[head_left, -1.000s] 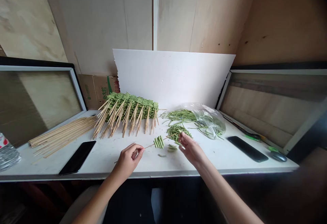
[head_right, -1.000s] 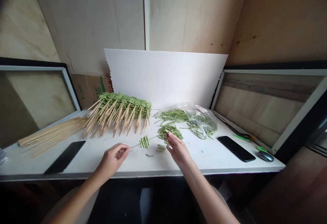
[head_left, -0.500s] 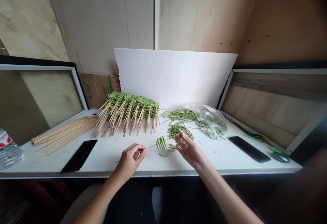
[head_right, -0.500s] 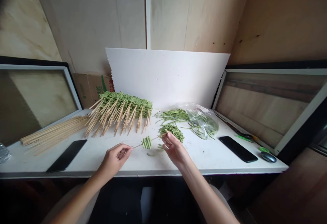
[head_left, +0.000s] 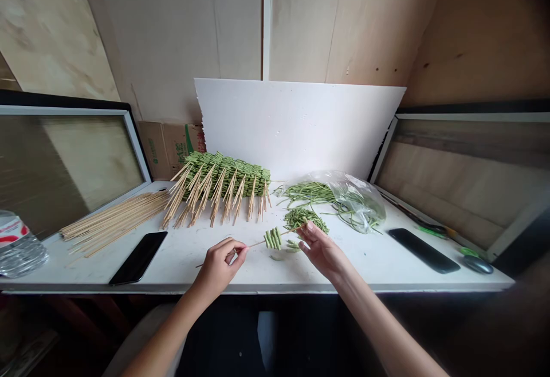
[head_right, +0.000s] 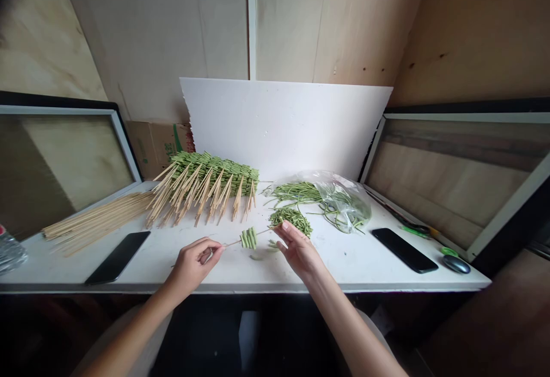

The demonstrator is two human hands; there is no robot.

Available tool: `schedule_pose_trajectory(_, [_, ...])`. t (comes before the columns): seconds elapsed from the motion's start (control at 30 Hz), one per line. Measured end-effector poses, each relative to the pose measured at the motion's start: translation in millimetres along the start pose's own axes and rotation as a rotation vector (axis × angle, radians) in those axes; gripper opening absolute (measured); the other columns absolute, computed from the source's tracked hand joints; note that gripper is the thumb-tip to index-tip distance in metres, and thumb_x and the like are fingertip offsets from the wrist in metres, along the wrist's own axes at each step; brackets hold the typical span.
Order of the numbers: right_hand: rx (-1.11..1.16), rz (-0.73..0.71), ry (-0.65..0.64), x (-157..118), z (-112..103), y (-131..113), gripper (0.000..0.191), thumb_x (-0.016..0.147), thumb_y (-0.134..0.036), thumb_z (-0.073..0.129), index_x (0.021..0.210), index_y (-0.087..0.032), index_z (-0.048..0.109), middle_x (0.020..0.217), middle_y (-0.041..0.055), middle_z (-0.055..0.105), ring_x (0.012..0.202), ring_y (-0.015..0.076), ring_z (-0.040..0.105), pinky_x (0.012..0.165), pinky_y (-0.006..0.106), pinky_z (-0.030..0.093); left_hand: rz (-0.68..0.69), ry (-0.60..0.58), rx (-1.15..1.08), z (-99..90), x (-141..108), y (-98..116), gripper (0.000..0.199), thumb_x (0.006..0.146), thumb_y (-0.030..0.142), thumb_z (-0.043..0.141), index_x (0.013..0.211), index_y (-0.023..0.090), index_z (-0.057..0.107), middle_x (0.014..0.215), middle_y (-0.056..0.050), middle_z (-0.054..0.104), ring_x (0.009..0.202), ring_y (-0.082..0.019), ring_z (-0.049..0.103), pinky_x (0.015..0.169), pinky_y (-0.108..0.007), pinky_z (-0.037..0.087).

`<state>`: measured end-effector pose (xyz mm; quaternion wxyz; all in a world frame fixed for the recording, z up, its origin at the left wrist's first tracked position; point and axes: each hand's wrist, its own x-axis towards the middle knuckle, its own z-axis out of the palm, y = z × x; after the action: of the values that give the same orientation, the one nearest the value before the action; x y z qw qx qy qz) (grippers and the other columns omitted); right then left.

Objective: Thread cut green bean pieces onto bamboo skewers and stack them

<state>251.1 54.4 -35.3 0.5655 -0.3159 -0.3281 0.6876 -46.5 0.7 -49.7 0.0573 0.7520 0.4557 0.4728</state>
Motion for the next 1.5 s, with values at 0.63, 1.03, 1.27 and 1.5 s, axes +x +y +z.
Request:
schedule_pose_trajectory(0.63, [-0.211, -0.129, 0.134, -6.7, 13.3, 12.8, 0.035, 0.064, -0.049, 0.094, 0.09, -0.027, 0.083, 0.11, 0.0075, 0.078, 0.124, 0.032, 0.061, 0.097, 0.042, 0.048, 0.028, 0.02, 0.019, -0.3, 0.9, 2.9, 0.017, 0.1, 0.025, 0.057, 0.088, 0.02, 0.069, 0.071, 0.0, 0.055, 0.061, -0.013, 0.043, 0.063, -0.026, 0.038])
schedule_pose_trajectory(1.03, [-0.409, -0.168, 0.062, -16.9, 25.9, 30.5, 0.036, 0.072, -0.054, 0.088, 0.098, -0.029, 0.083, 0.121, 0.0064, 0.076, 0.117, 0.0318, 0.063, 0.095, 0.043, 0.047, 0.003, 0.016, -0.004, 2.6, 0.9, 8.0, 0.016, 0.099, 0.025, 0.058, 0.089, 0.019, 0.069, 0.074, -0.001, 0.06, 0.061, -0.013, 0.046, 0.062, -0.026, 0.04])
schedule_pose_trajectory(1.27, [-0.978, -0.511, -0.056, -9.2, 11.9, 32.7, 0.013, 0.072, -0.047, 0.088, 0.076, -0.035, 0.084, 0.086, 0.0093, 0.074, 0.108, 0.0383, 0.055, 0.103, 0.057, 0.037, -0.053, 0.092, 0.035, -5.2, 5.7, -9.9, 0.014, 0.097, 0.026, 0.06, 0.089, 0.018, 0.069, 0.076, -0.001, 0.064, 0.059, -0.012, 0.047, 0.059, -0.025, 0.04])
schedule_pose_trajectory(1.5, [-1.16, -0.556, -0.127, -6.2, 12.6, 48.4, 0.009, 0.075, -0.042, 0.084, 0.071, -0.035, 0.082, 0.085, 0.0118, 0.073, 0.103, 0.0396, 0.05, 0.099, 0.062, 0.035, -0.043, 0.058, 0.032, -1.6, 3.4, -12.9, 0.015, 0.097, 0.025, 0.059, 0.088, 0.019, 0.069, 0.076, -0.001, 0.065, 0.059, -0.012, 0.047, 0.06, -0.025, 0.039])
